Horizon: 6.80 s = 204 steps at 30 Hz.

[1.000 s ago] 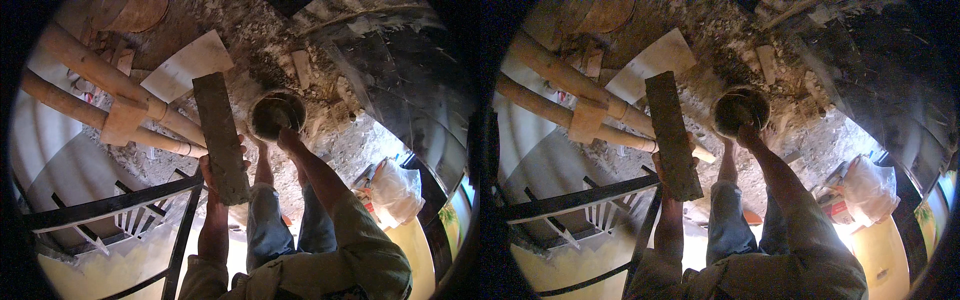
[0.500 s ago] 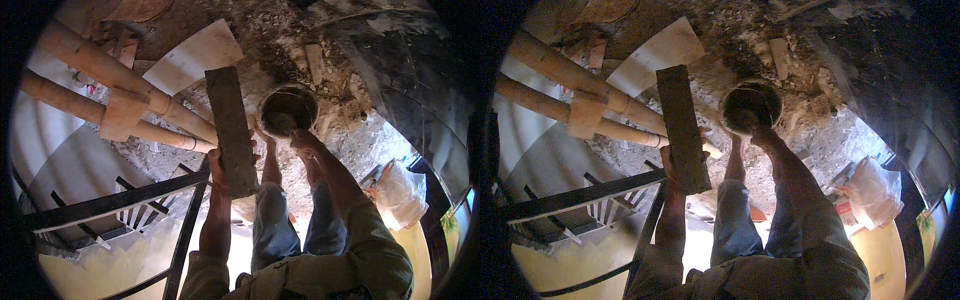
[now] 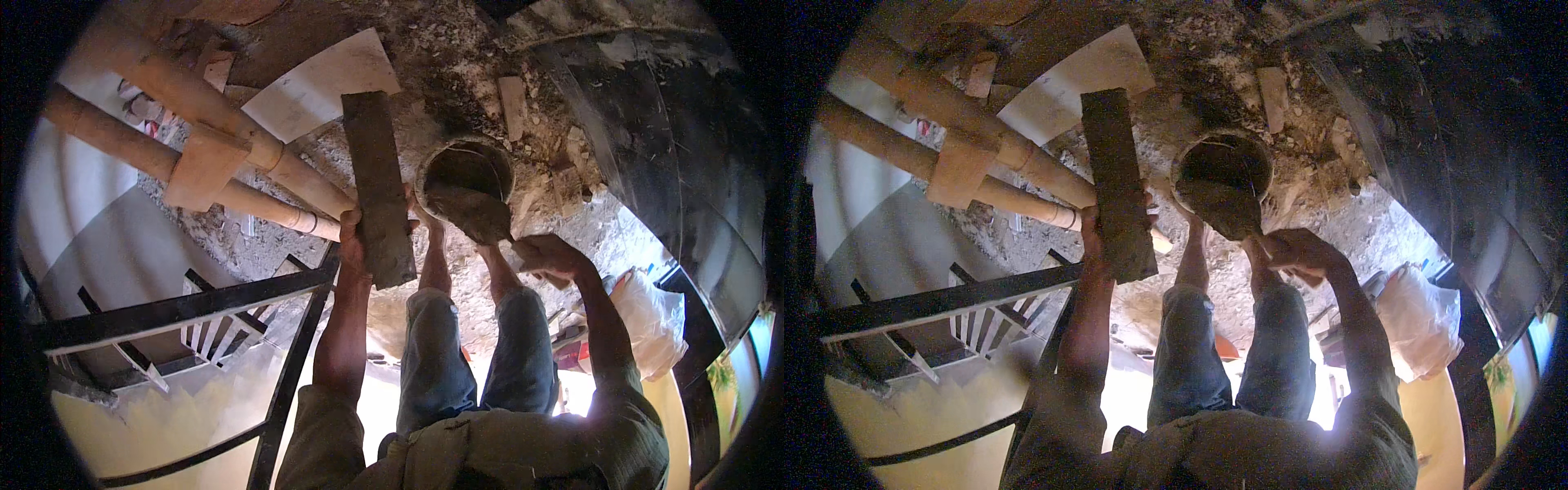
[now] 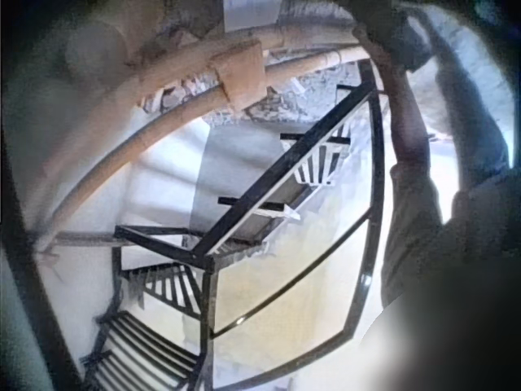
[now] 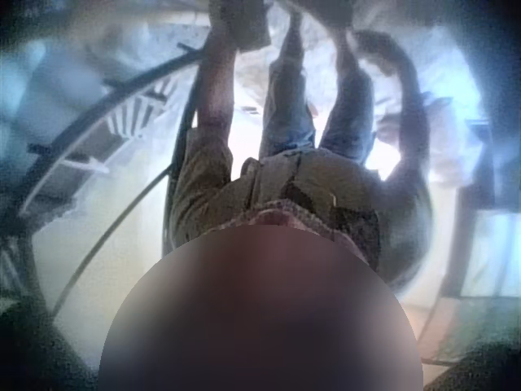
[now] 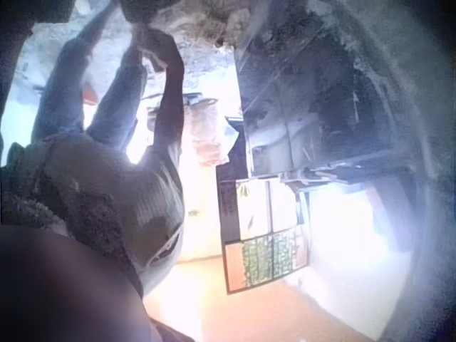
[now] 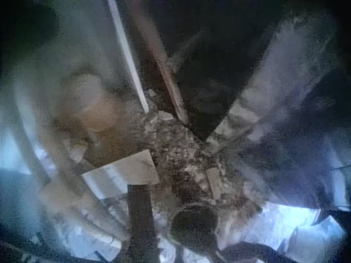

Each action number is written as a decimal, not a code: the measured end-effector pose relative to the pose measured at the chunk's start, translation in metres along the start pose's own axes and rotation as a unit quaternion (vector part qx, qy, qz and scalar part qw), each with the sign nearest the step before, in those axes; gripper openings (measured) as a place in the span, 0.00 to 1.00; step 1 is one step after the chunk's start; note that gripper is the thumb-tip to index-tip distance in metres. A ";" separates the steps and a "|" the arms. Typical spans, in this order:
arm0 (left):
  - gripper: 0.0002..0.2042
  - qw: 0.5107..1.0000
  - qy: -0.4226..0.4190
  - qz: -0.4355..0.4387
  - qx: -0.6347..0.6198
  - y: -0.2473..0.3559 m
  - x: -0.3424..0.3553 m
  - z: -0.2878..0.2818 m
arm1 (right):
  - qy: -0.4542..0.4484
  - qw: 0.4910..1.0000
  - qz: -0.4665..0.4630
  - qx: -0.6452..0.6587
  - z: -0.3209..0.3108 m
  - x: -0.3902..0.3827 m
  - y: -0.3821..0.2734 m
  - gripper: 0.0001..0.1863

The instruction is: The person applies mortar to the back of a black tile using a trowel and then presses the tile onto a vertical surface, using a wooden handle to tap it into place.

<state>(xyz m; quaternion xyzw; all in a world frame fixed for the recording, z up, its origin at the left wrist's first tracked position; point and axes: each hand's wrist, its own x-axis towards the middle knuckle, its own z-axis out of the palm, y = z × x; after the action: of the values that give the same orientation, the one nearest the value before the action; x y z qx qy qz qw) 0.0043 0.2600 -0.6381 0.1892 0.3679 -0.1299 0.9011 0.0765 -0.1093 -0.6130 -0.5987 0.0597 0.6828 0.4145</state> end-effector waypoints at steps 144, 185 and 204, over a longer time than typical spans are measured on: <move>0.41 0.958 -0.164 -0.206 -0.112 0.012 -0.052 0.042 | 0.118 0.987 -0.054 0.092 -0.043 -0.183 -0.188 0.26; 0.26 0.890 -0.315 -0.097 -0.314 -0.003 -0.273 0.343 | 0.166 0.905 -0.318 0.227 0.153 -0.224 -0.156 0.28; 0.34 0.812 -0.437 -0.314 -0.226 -0.006 -0.321 0.448 | -0.109 0.663 -0.619 0.407 0.143 -0.397 -0.229 0.29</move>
<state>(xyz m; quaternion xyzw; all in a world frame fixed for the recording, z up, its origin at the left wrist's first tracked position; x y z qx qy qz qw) 0.0542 0.0895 -0.1162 -0.2224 -0.0060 -0.3880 0.8944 0.0883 -0.0748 -0.1344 -0.1908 -0.0985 0.2364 0.9476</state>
